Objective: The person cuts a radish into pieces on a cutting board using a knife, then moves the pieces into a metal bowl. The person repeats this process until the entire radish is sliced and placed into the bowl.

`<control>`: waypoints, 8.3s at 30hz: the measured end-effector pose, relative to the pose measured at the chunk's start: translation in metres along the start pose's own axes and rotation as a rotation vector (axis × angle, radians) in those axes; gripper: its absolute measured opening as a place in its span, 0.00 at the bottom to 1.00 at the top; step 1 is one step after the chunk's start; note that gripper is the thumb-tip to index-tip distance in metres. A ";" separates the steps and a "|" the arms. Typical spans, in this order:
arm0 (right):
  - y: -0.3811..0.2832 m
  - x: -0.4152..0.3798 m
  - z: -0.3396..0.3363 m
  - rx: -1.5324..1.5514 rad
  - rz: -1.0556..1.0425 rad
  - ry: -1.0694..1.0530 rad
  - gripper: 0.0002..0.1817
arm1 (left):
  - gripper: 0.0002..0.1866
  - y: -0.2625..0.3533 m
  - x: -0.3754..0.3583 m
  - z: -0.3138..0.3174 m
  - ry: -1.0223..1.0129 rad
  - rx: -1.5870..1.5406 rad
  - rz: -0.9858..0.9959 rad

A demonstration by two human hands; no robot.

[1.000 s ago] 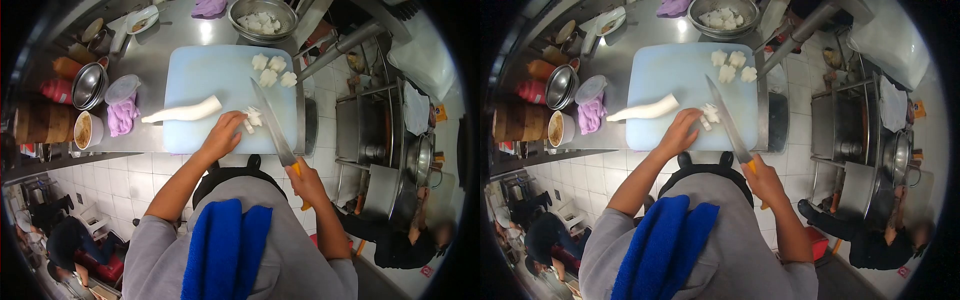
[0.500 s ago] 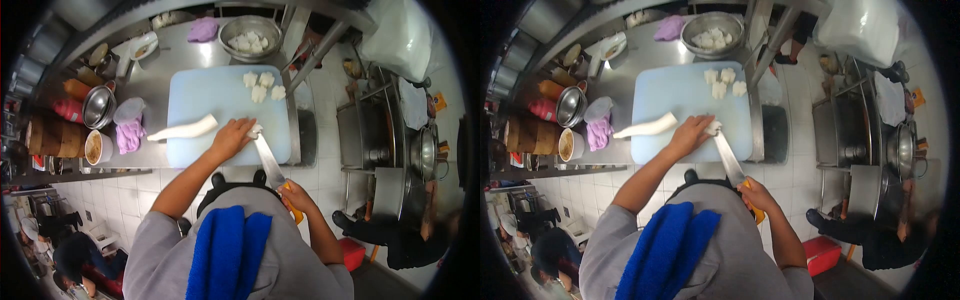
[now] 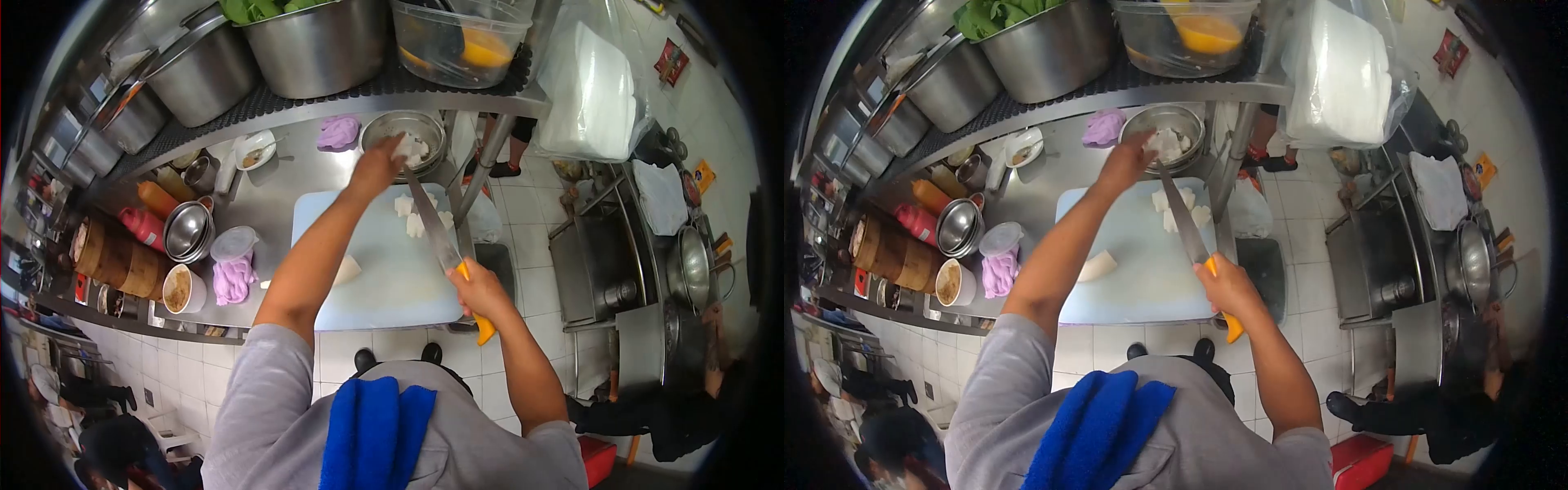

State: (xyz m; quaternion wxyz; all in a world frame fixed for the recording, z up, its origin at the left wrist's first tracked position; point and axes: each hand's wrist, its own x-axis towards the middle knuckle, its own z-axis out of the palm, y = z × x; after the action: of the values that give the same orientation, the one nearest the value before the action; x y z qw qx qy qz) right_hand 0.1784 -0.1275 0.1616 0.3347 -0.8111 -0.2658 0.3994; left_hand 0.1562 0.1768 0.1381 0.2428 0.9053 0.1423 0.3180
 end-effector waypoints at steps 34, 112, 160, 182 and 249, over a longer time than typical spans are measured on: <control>0.137 -0.088 0.040 0.032 0.141 -0.118 0.20 | 0.20 0.045 -0.203 0.034 -0.183 -0.157 -0.579; 0.039 -0.084 0.036 -0.700 -0.150 -0.076 0.14 | 0.15 0.027 -0.231 0.047 0.020 -0.384 -0.297; 0.033 -0.108 0.040 -0.792 -0.149 -0.026 0.14 | 0.14 0.025 -0.232 0.052 0.151 -0.291 -0.225; 0.074 -0.027 0.080 -0.662 -0.191 0.014 0.15 | 0.16 0.026 -0.235 0.053 0.123 -0.281 -0.231; 0.104 -0.068 0.041 -0.184 0.126 -0.113 0.22 | 0.15 0.031 -0.234 0.043 0.081 -0.177 -0.312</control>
State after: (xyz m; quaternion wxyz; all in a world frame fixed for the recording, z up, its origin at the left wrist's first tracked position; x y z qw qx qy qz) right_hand 0.1248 -0.2270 0.0961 0.2176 -0.8296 -0.2683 0.4387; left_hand 0.0102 0.0397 0.0069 0.3618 0.8340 0.2620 0.3238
